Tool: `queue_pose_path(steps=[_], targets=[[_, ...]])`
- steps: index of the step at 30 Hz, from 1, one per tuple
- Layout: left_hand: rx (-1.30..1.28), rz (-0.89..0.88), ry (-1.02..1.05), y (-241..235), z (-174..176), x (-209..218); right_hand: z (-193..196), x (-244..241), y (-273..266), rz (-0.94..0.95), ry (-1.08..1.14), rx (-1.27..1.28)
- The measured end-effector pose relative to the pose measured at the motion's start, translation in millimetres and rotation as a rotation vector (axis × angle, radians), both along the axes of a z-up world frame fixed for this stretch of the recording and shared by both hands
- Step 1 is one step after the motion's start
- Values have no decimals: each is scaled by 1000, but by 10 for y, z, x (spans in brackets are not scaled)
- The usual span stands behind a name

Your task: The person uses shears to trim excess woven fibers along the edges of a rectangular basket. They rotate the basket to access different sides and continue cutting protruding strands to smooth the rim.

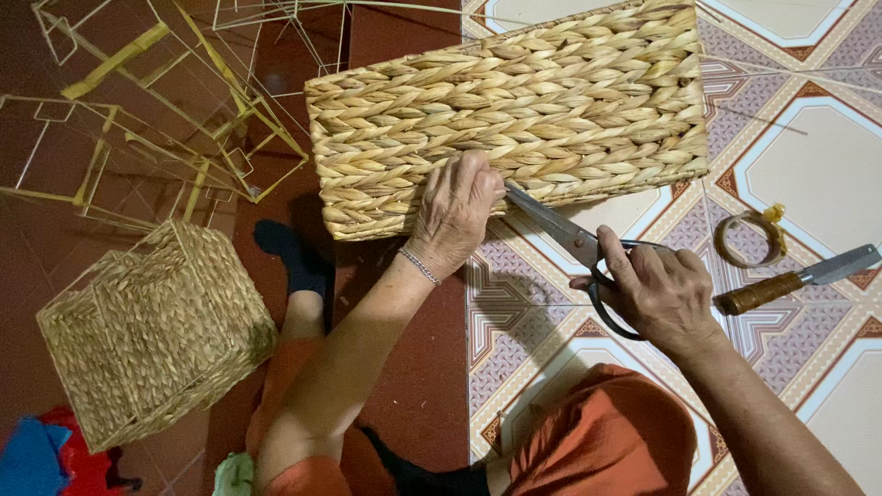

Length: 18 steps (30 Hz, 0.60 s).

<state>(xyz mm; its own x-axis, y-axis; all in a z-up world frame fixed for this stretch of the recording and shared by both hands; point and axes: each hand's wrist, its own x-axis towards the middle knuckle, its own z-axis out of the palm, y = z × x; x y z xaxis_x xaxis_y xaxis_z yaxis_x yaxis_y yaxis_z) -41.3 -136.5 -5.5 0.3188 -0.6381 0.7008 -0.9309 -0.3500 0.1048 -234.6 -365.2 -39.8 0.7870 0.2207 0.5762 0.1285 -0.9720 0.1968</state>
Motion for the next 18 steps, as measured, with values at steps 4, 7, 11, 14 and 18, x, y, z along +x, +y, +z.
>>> queue_pose_path(steps=[4, 7, 11, 14, 18], targets=[[-23, 24, -30, -5, -104, 31, -89, 4, -67, 18, 7, -28], [-34, 40, -5, -18, -251, 91, -183, 20, -140, 10, 37, -26], [-121, 22, 110, -8, -441, 196, -246, -113, -240, -39, -11, 263], [-261, -21, 332, 61, -505, 246, -296, -157, -340, 50, -156, 660], [-386, -62, 378, 112, -430, 284, -374, -18, -526, 231, -232, 1962]])
